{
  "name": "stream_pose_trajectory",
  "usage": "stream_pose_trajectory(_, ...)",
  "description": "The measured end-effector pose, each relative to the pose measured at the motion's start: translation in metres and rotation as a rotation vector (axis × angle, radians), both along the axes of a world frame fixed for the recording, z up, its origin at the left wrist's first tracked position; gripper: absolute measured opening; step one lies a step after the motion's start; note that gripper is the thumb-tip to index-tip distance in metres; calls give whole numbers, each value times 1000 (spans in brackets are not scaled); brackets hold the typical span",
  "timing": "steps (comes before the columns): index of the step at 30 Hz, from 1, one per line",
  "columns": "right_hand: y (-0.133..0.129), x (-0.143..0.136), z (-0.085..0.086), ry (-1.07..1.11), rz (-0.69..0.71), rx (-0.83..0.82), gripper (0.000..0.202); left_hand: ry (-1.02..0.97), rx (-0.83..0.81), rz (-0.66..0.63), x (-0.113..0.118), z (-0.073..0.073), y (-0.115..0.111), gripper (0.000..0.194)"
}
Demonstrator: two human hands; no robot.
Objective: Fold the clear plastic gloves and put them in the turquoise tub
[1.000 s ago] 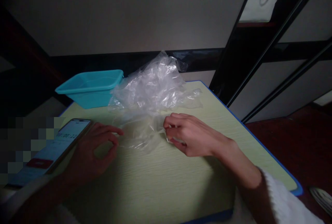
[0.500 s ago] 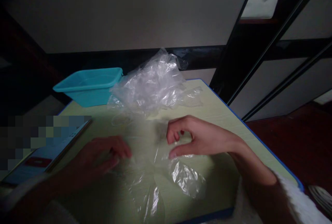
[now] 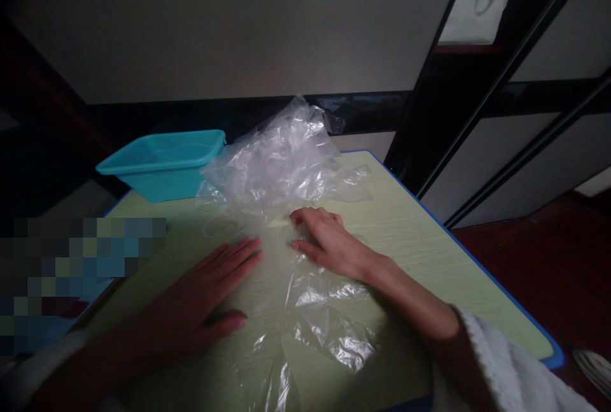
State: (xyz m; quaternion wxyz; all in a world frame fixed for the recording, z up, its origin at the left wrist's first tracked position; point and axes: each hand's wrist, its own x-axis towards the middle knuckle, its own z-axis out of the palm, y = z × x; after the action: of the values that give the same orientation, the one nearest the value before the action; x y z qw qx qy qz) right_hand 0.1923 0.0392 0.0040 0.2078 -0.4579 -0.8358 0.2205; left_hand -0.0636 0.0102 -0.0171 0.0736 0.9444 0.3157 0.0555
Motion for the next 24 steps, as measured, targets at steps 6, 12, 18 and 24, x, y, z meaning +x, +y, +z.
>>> stream_pose_trajectory(6, 1, -3, -2, -22, 4, -1, 39, 35, -66, -14, 2, 0, -1, 77)
stream_pose_trajectory(12, 0, -7, 1, -3, 37, -88, 39, 47, -106, -41, 2, 2, -1, 78)
stream_pose_trajectory(18, 3, 0, 6, 198, 5, -131, 36, 76, -146, -32, 4, 4, -2, 78)
stream_pose_trajectory(24, 8, 16, 14, 55, -187, 149, 38, 121, -184, 14, 5, 9, -5, 75)
